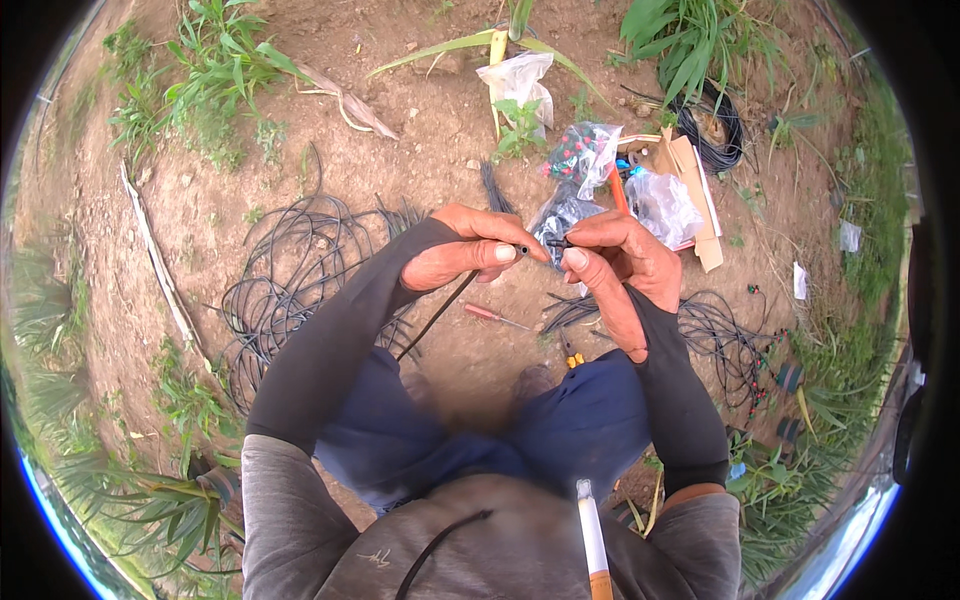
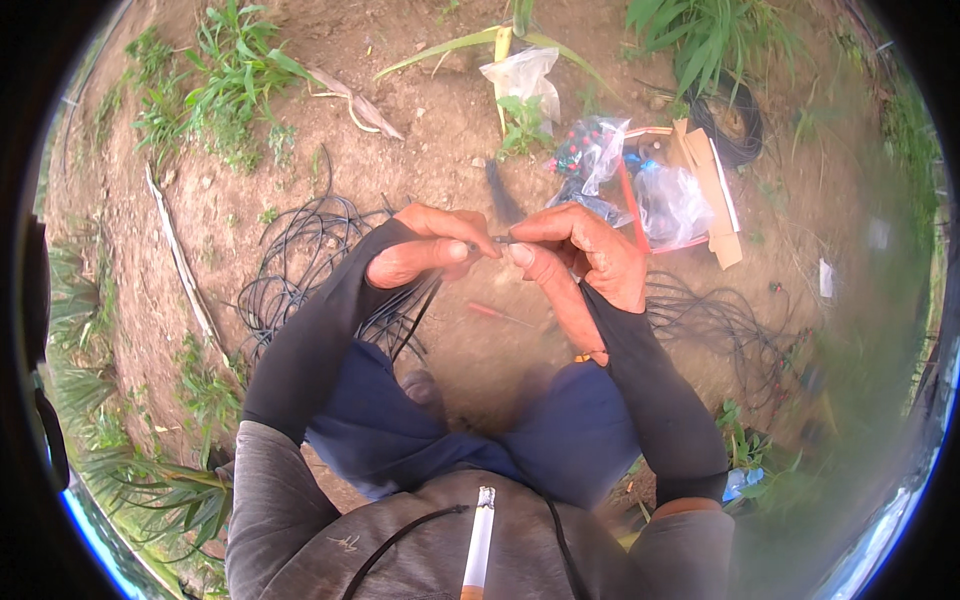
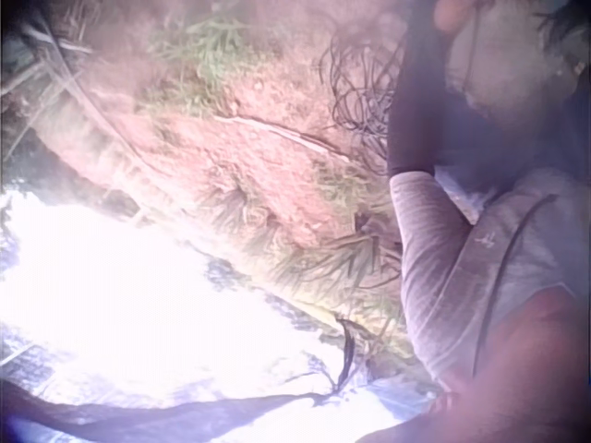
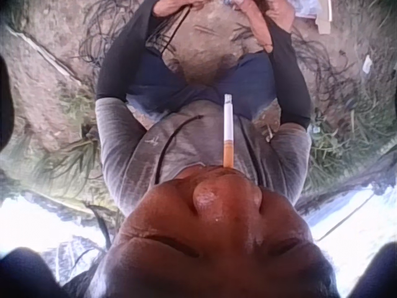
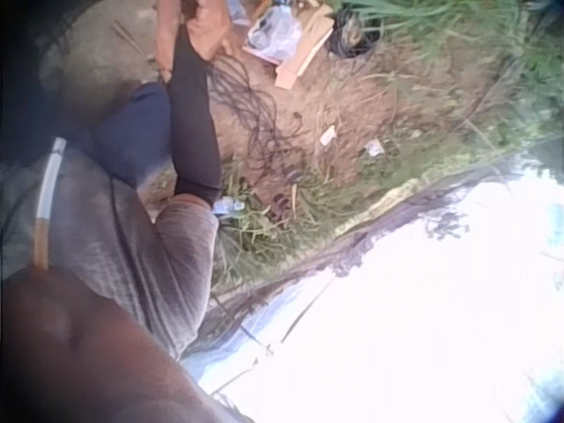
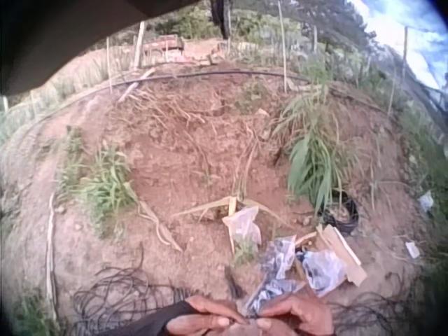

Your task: The person sits on the ground in a garden and assembles an irrigation system. They use pliers to strip the ends of black wires and attach small green and black plastic connectors to join the wires together.

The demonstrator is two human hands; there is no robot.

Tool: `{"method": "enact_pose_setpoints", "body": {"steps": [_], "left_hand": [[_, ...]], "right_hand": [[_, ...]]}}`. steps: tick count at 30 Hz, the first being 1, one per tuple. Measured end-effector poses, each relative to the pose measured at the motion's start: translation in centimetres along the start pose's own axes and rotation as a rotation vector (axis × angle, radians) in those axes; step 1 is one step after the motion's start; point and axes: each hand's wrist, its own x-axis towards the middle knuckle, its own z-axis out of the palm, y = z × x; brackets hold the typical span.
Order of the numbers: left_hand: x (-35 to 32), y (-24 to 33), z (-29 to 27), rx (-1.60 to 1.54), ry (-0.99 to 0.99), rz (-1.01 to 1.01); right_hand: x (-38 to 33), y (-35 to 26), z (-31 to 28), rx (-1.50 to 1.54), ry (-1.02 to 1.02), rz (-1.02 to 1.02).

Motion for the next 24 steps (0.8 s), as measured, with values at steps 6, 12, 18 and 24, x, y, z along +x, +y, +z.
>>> {"method": "enact_pose_setpoints", "body": {"steps": [6, 12, 18, 24], "left_hand": [[0.0, 0.4, -0.2, 0.122, -0.004, 0.008], [0.2, 0.5, -0.1, -0.048, 0.162, -0.163], [1.0, -0.1, 0.1, -0.177, 0.223, -0.18], [2.1, -0.5, 1.0, -0.003, 0.229, -0.204]], "right_hand": [[0.4, 0.7, -0.1, 0.059, -0.033, -0.008], [1.0, 0.6, -0.5, 0.113, 0.01, 0.169], [1.7, 1.9, -0.6, 0.146, -0.001, 0.237], [1.9, 2.7, -1.2, 0.047, -0.03, 0.222]]}}
